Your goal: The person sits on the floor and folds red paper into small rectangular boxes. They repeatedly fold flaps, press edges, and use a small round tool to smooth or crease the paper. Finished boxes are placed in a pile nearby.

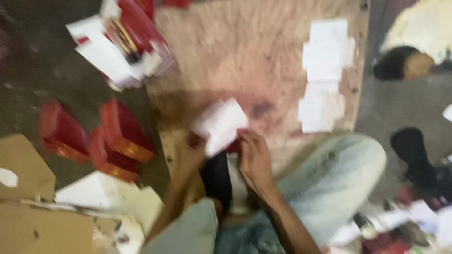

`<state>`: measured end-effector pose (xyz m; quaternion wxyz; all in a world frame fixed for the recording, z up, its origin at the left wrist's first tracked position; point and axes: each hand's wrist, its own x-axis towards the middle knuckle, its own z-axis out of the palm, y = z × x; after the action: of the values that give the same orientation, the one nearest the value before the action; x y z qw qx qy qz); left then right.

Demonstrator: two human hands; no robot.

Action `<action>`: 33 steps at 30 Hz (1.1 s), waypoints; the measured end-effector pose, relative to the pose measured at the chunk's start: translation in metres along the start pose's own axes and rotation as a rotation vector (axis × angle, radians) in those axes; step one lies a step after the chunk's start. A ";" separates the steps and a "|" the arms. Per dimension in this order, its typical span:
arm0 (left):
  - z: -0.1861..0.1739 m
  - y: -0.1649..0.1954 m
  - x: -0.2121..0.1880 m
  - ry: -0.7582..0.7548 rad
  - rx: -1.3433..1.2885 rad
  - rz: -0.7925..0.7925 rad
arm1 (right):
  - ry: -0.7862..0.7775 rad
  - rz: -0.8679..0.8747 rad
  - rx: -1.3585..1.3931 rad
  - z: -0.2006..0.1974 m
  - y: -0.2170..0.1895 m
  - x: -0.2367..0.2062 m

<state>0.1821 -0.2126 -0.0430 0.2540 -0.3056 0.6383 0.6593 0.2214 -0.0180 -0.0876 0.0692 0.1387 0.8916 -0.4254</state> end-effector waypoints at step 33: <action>-0.004 -0.017 0.009 0.053 -0.015 0.231 | 0.060 -0.078 -0.028 -0.016 -0.031 -0.014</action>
<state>0.1892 -0.2163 -0.0611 0.1570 -0.2495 0.6706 0.6807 0.2248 -0.0266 -0.0518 0.0280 0.1156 0.9039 -0.4109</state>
